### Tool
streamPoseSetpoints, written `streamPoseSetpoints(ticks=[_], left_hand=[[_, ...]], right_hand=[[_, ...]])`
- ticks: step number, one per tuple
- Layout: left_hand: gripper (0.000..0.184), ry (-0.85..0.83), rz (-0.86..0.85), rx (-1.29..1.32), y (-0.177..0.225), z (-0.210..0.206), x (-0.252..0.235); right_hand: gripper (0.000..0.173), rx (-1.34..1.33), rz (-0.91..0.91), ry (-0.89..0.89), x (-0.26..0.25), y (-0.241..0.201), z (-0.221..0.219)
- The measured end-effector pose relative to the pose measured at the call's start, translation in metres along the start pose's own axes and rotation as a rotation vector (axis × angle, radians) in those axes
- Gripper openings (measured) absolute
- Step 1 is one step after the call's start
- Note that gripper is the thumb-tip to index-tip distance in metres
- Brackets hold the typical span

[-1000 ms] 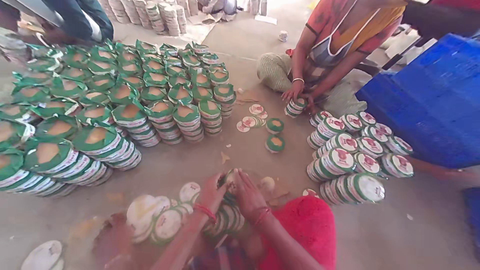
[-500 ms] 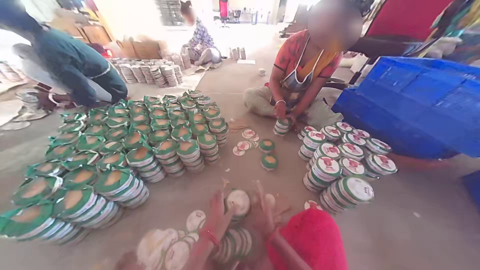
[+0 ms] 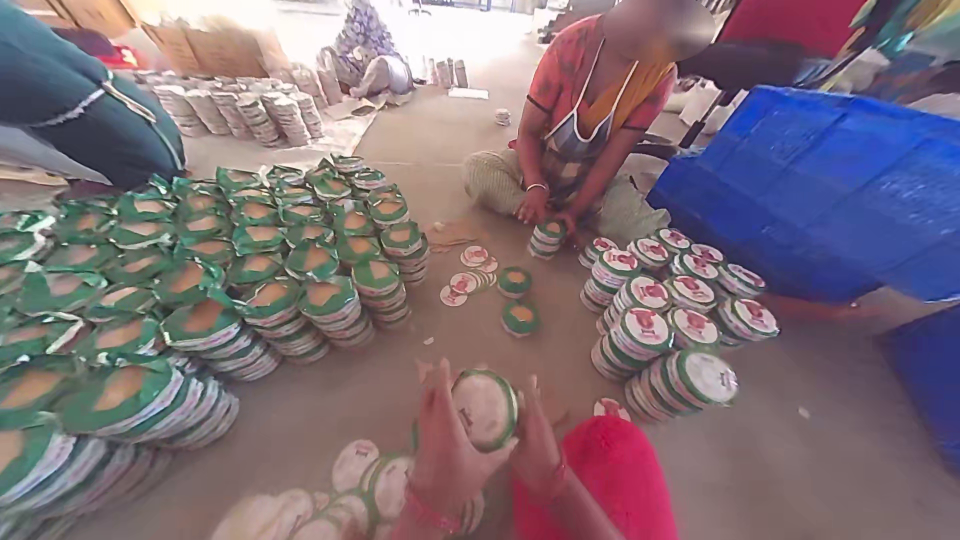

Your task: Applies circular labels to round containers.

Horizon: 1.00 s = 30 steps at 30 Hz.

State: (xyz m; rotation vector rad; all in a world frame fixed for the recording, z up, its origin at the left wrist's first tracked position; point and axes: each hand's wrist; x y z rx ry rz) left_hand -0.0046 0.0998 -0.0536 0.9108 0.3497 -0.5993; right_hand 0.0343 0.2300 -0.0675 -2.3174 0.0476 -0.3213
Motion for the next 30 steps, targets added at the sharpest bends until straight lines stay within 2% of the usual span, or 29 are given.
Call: streamPoseSetpoints(ticks=[2,3,5,6,8,10,11,13,15,20,22,24,27,30], left_hand=[[0.142,-0.019,-0.034,-0.003,0.005,-0.006,-0.003],[0.146,-0.029,-0.025,0.008,0.003,-0.006,-0.006],[0.144,0.032,-0.007,0.058,-0.008,0.003,-0.012],[0.137,0.090,-0.004,0.096,-0.015,0.009,-0.015],[0.123,0.178,0.020,0.165,-0.033,0.024,-0.019],[0.111,0.259,0.040,0.203,-0.053,0.036,-0.023],[0.108,0.291,0.045,0.203,-0.061,0.042,-0.025],[0.104,0.321,0.074,0.185,-0.075,0.048,-0.023],[0.103,0.332,0.110,0.161,-0.093,0.056,-0.024],[0.099,0.392,0.126,0.149,-0.093,0.076,-0.042],[0.093,0.411,0.142,0.133,-0.088,0.083,-0.038],[0.089,0.437,0.180,0.146,-0.085,0.083,-0.029],[0.098,0.435,0.188,0.175,-0.090,0.083,-0.020],[0.100,0.443,0.198,0.209,-0.101,0.084,-0.019]], right_hand=[[0.085,-0.255,-0.105,-0.112,-0.004,-0.009,-0.003],[0.085,-0.303,-0.137,-0.097,-0.012,-0.012,-0.004],[0.073,-0.188,-0.180,-0.002,-0.035,-0.023,-0.007],[0.063,-0.015,-0.138,0.047,-0.049,-0.031,-0.010],[0.050,0.593,0.060,0.120,-0.086,-0.043,-0.011],[0.061,1.356,0.183,0.126,-0.131,-0.041,0.002],[0.069,1.684,0.141,0.117,-0.150,-0.031,0.008],[0.080,2.002,-0.071,0.051,-0.176,0.008,0.028],[0.084,2.050,-0.135,0.083,-0.186,0.033,0.035],[0.086,2.033,-0.102,0.073,-0.187,0.033,0.038],[0.084,2.003,-0.137,0.048,-0.189,0.022,0.033],[0.078,1.940,-0.136,0.099,-0.191,-0.008,0.023],[0.075,1.903,0.077,0.261,-0.196,-0.058,0.017],[0.081,1.932,0.317,0.422,-0.209,-0.079,0.041]])
Point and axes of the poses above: each hand's wrist, its own x-axis away from the middle knuckle, its own z-axis out of the back of the hand, y = z × x, and after that the axes turned 4 degrees about -z, right-handed
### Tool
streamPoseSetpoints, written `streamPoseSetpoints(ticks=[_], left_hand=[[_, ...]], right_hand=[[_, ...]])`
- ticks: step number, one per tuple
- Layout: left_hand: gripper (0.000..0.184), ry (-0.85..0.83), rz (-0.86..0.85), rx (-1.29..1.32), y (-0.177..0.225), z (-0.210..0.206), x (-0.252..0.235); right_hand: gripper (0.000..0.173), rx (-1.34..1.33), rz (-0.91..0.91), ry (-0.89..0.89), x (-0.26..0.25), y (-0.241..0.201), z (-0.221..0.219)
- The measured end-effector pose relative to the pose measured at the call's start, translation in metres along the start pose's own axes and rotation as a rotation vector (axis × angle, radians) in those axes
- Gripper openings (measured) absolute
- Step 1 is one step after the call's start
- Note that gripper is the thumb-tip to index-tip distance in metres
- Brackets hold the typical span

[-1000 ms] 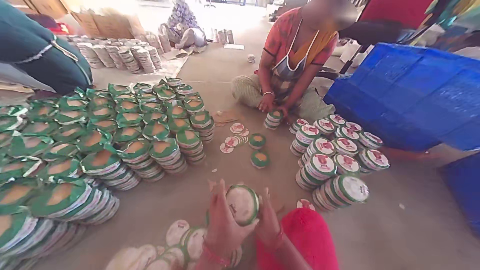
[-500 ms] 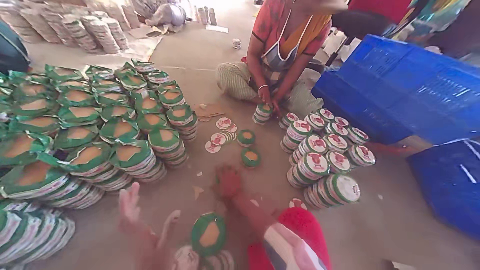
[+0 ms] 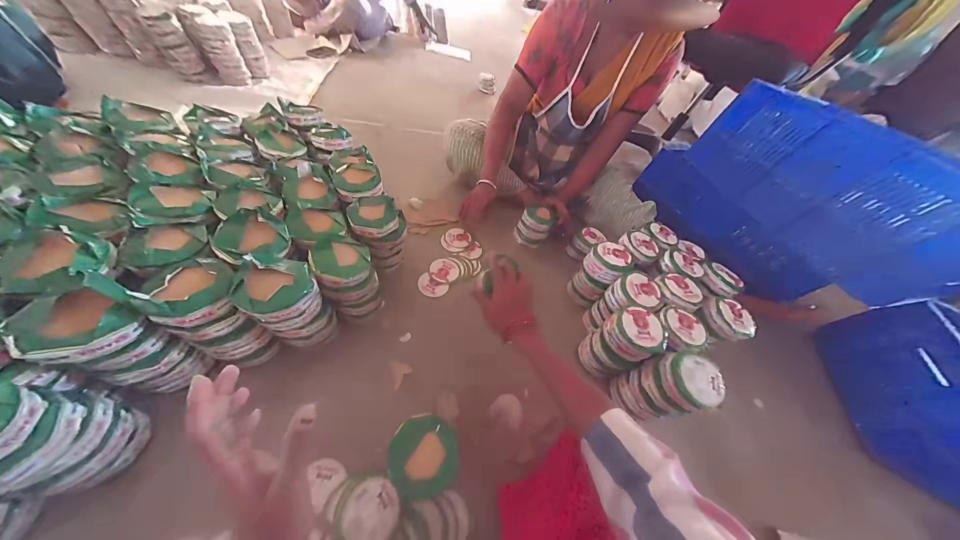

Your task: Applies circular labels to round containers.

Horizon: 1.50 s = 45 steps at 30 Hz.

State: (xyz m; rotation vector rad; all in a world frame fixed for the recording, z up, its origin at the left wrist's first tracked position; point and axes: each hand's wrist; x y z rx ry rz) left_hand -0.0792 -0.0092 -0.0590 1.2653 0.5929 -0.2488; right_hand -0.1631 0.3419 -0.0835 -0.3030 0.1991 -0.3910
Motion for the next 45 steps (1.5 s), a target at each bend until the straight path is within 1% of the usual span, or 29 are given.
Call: streamPoseSetpoints(ticks=[1,2,4,5,7,9,10,12,13,15,16,17,18,21,25,27,30,32,33,34,35,37,38,39,40,41,42,43,45], left_hand=[[0.098,-0.002,0.014,0.017,-0.003,0.001,0.000],[0.096,-0.003,0.043,0.040,-0.004,0.000,0.002],[0.088,-0.035,0.090,0.070,-0.003,-0.001,0.001],[0.087,-0.043,0.103,0.072,-0.001,-0.002,0.002],[0.087,-0.052,0.102,0.076,0.004,-0.008,0.003],[0.093,-0.088,0.081,0.049,0.010,-0.014,-0.003],[0.094,-0.109,0.082,0.019,0.013,-0.013,-0.001],[0.094,-0.132,0.087,-0.042,0.016,-0.012,0.005],[0.093,-0.137,0.100,-0.053,0.017,-0.012,0.006],[0.089,-0.138,0.167,-0.033,0.018,-0.010,0.009],[0.087,-0.129,0.207,0.011,0.018,-0.010,0.010],[0.084,-0.106,0.240,0.076,0.016,-0.010,0.011],[0.080,-0.084,0.279,0.142,0.014,-0.010,0.012],[0.078,-0.069,0.367,0.243,0.020,-0.008,0.010],[0.078,-0.223,0.342,0.247,0.032,-0.003,0.008],[0.076,-0.304,0.370,0.251,0.035,0.001,0.011],[0.071,-0.372,0.407,0.236,0.030,0.002,0.018],[0.071,-0.494,0.440,0.176,0.029,0.003,0.021],[0.074,-0.602,0.450,0.123,0.027,0.004,0.022],[0.081,-0.724,0.440,0.045,0.024,0.004,0.023],[0.091,-0.856,0.430,-0.063,0.022,0.004,0.023],[0.118,-1.086,0.424,-0.307,0.025,-0.001,0.027],[0.128,-1.144,0.423,-0.393,0.026,-0.004,0.032],[0.134,-1.151,0.416,-0.435,0.025,-0.008,0.039],[0.137,-1.124,0.398,-0.431,0.020,-0.012,0.047],[0.138,-1.082,0.378,-0.399,0.013,-0.016,0.056],[0.138,-1.045,0.361,-0.366,0.006,-0.019,0.063],[0.136,-1.019,0.351,-0.344,0.001,-0.021,0.068],[0.124,-1.003,0.345,-0.341,-0.005,-0.025,0.074]], right_hand=[[0.084,0.045,0.000,0.004,-0.004,0.015,-0.013],[0.088,0.109,-0.020,-0.045,-0.006,0.030,-0.028],[0.096,0.170,-0.068,-0.111,-0.010,0.042,-0.047],[0.100,0.162,-0.084,-0.158,-0.012,0.041,-0.048],[0.108,0.133,-0.134,-0.273,-0.014,0.037,-0.033],[0.113,0.061,-0.119,-0.270,-0.008,0.030,-0.018],[0.113,0.031,-0.088,-0.223,0.012,0.027,-0.016],[0.107,0.040,-0.009,-0.149,0.074,0.020,-0.007],[0.101,0.087,0.014,-0.182,0.111,0.013,0.002],[0.094,0.135,0.049,-0.341,0.178,0.005,0.013],[0.093,0.164,0.047,-0.444,0.200,0.005,0.015],[0.095,0.195,0.032,-0.542,0.212,0.005,0.016],[0.097,0.231,0.021,-0.603,0.218,0.006,0.014],[0.096,0.303,0.029,-0.655,0.217,0.004,0.011],[0.083,0.338,0.003,-0.731,0.209,-0.001,0.007],[0.079,0.361,0.024,-0.725,0.209,-0.003,0.003],[0.062,0.386,0.044,-0.725,0.211,-0.009,0.000],[0.061,0.398,0.021,-0.704,0.213,-0.011,-0.004],[0.061,0.389,0.003,-0.675,0.215,-0.010,-0.005],[0.060,0.366,-0.013,-0.647,0.217,-0.011,-0.003],[0.060,0.308,-0.017,-0.616,0.218,-0.010,0.000],[0.061,0.033,0.043,-0.488,0.220,-0.006,0.010],[0.061,-0.138,0.104,-0.392,0.223,-0.004,0.010],[0.062,-0.277,0.164,-0.296,0.225,-0.004,0.008],[0.064,-0.356,0.213,-0.227,0.226,-0.007,0.004],[0.065,-0.371,0.256,-0.184,0.225,-0.013,0.003],[0.066,-0.353,0.296,-0.174,0.223,-0.018,0.004],[0.065,-0.317,0.320,-0.208,0.220,-0.022,0.006],[0.065,-0.173,0.361,-0.296,0.214,-0.023,0.004]])
Point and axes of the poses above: each hand's wrist, its own x-axis away from the middle knuckle, its own z-axis out of the back of the hand, y = z × x, and after that the axes turned 4 degrees about -z, right-handed
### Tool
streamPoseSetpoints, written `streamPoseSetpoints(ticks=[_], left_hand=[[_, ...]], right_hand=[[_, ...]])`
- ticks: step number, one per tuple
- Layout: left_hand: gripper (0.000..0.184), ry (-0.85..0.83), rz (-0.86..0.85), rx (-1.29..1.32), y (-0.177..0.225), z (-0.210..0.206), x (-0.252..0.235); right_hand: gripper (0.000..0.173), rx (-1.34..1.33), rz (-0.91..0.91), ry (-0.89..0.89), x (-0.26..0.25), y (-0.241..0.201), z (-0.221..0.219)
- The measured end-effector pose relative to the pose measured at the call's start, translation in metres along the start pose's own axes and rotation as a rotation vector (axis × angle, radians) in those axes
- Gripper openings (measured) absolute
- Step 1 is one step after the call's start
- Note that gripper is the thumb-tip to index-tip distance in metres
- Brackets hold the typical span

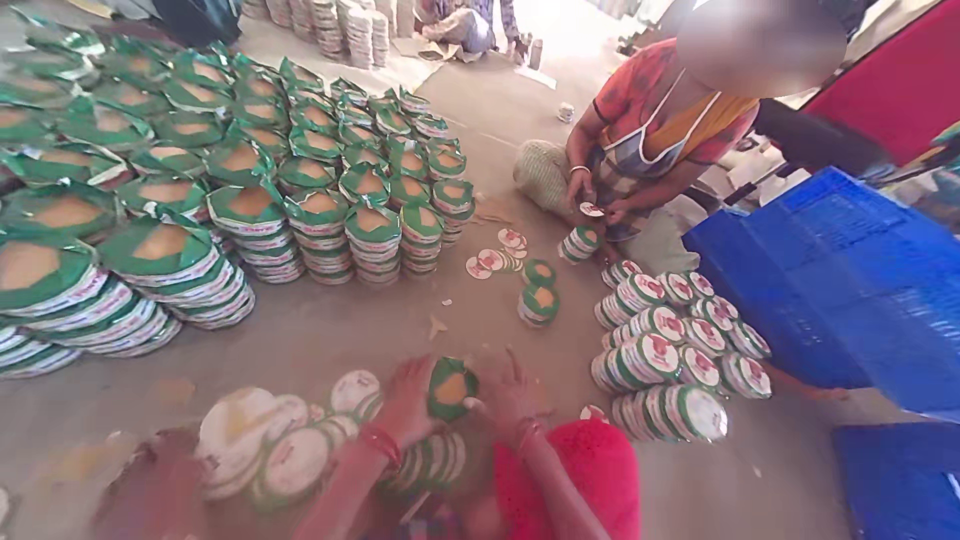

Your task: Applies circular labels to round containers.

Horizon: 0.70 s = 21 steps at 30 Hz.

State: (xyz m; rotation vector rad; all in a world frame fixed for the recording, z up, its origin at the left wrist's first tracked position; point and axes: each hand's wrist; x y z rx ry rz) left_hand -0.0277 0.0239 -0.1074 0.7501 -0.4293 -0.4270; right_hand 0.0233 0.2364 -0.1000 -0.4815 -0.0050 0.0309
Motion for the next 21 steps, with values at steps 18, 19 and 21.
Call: streamPoseSetpoints(ticks=[18,19,21], left_hand=[[0.117,0.233,-0.185,0.255,-0.041,-0.035,-0.001],[0.118,0.253,-0.192,0.267,-0.043,-0.038,-0.001],[0.120,0.271,-0.196,0.285,-0.045,-0.041,0.000]], right_hand=[[0.084,-0.203,0.175,0.092,0.051,0.018,-0.021],[0.085,-0.244,0.189,0.111,0.055,0.018,-0.023],[0.080,-0.183,0.169,0.103,0.060,0.012,-0.022]])
Point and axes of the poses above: each hand's wrist, its own x-axis away from the middle knuckle, its own z-axis out of the back of the hand, y = z × x, and after that the axes turned 4 degrees about -z, right-handed
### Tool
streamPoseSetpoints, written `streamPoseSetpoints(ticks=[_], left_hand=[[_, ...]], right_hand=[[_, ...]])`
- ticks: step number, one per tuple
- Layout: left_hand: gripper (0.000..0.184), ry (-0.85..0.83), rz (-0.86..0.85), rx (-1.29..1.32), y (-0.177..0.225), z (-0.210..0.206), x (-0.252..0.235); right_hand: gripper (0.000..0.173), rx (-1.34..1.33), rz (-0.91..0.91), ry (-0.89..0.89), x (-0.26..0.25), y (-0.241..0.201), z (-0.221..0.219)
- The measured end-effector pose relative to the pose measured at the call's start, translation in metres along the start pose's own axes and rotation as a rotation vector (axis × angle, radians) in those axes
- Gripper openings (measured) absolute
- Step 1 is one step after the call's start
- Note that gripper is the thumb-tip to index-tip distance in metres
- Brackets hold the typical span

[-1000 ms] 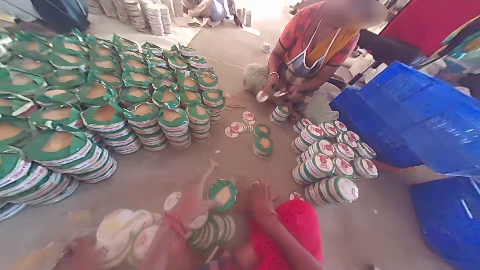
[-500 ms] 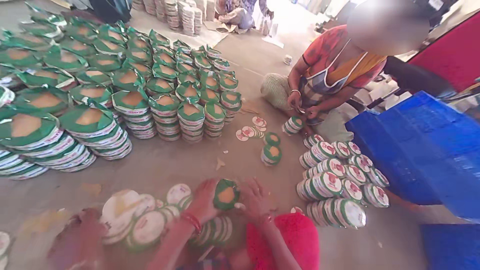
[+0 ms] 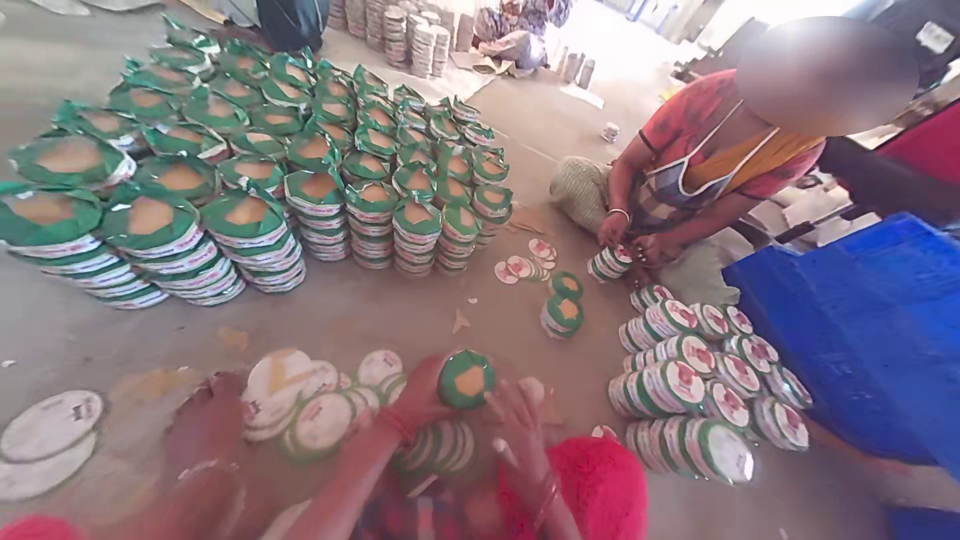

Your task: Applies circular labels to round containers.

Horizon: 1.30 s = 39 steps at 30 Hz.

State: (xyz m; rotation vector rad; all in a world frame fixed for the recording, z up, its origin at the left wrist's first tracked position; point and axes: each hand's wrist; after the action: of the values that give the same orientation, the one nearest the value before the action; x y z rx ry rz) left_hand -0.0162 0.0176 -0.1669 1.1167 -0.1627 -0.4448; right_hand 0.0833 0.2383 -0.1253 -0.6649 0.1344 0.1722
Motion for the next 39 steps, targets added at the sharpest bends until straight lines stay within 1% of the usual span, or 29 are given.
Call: streamPoseSetpoints(ticks=[2,3,5,7,8,10,11,12,14,15,17,19,20,22,23,25,26,27,29,32,34,35,36,37,39], left_hand=[[0.119,0.006,0.010,0.014,0.002,-0.001,0.002],[0.118,0.011,0.006,0.023,0.002,-0.002,0.002],[0.117,0.007,0.007,0.049,0.002,-0.003,0.002],[0.116,0.012,0.001,0.052,0.000,-0.005,0.002],[0.116,0.018,-0.007,0.051,-0.002,-0.006,0.003],[0.114,0.042,-0.013,0.051,-0.003,-0.008,0.004],[0.112,0.050,0.000,0.053,0.001,-0.008,0.005],[0.108,0.052,0.030,0.052,0.012,-0.004,0.007],[0.092,-0.003,0.164,0.080,0.064,0.021,0.016],[0.086,-0.015,0.211,0.088,0.083,0.030,0.023],[0.070,0.017,0.232,0.051,0.093,0.035,0.042],[0.062,0.013,0.275,0.019,0.098,0.036,0.049],[0.060,0.021,0.299,0.018,0.100,0.037,0.049],[0.055,0.046,0.318,0.007,0.099,0.036,0.045],[0.060,0.023,0.303,0.001,0.098,0.034,0.038],[0.080,-0.029,0.324,0.003,0.095,0.030,0.022],[0.088,-0.047,0.352,-0.001,0.095,0.030,0.018],[0.092,-0.052,0.374,-0.008,0.094,0.029,0.017],[0.092,-0.049,0.393,-0.025,0.093,0.028,0.017],[0.091,-0.043,0.410,-0.026,0.099,0.031,0.017],[0.094,-0.055,0.421,-0.035,0.098,0.032,0.018],[0.098,-0.069,0.415,-0.067,0.089,0.028,0.016],[0.102,-0.086,0.392,-0.127,0.071,0.020,0.013],[0.106,-0.106,0.359,-0.182,0.055,0.016,0.009],[0.107,-0.172,0.329,-0.299,0.042,0.025,0.003]], right_hand=[[0.073,0.116,-0.054,-0.103,0.002,-0.016,0.003],[0.074,0.136,-0.054,-0.134,0.001,-0.021,0.002],[0.079,0.089,0.004,-0.123,0.001,-0.022,-0.005],[0.080,0.036,0.085,-0.053,-0.003,-0.021,-0.013],[0.076,0.055,0.089,-0.053,-0.005,-0.025,-0.014],[0.062,0.163,0.052,-0.109,-0.010,-0.035,-0.015],[0.059,0.205,0.057,-0.130,-0.013,-0.039,-0.017],[0.059,0.207,0.076,-0.139,-0.016,-0.042,-0.018],[0.066,0.180,0.122,-0.125,-0.025,-0.046,-0.019],[0.070,0.194,0.135,-0.109,-0.030,-0.047,-0.019],[0.069,0.291,0.120,-0.129,-0.042,-0.050,-0.017],[0.068,0.395,0.084,-0.204,-0.051,-0.056,-0.015],[0.068,0.396,0.074,-0.239,-0.055,-0.060,-0.014],[0.064,0.338,0.069,-0.241,-0.060,-0.064,-0.012],[0.063,0.307,0.038,-0.228,-0.062,-0.065,-0.010],[0.066,0.348,-0.070,-0.194,-0.066,-0.064,-0.007],[0.068,0.395,-0.143,-0.215,-0.069,-0.063,-0.006],[0.068,0.425,-0.184,-0.236,-0.071,-0.061,-0.006],[0.069,0.416,-0.157,-0.255,-0.071,-0.058,-0.007],[0.063,0.350,-0.109,-0.210,-0.068,-0.054,-0.005],[0.063,0.388,-0.205,-0.161,-0.067,-0.054,-0.004],[0.063,0.425,-0.270,-0.178,-0.068,-0.054,-0.003],[0.064,0.457,-0.301,-0.197,-0.070,-0.053,-0.002],[0.064,0.472,-0.296,-0.200,-0.071,-0.052,-0.003],[0.061,0.437,-0.243,-0.173,-0.072,-0.049,-0.001]])
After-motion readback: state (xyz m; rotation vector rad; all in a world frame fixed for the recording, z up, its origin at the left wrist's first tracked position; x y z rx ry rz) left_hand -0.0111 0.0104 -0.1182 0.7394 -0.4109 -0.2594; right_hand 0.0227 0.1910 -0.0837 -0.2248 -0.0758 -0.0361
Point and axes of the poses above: each hand's wrist, its own x-axis away from the middle knuckle, its own z-axis out of the back of the hand, y = z × x, and after that the axes turned 4 degrees about -z, right-handed
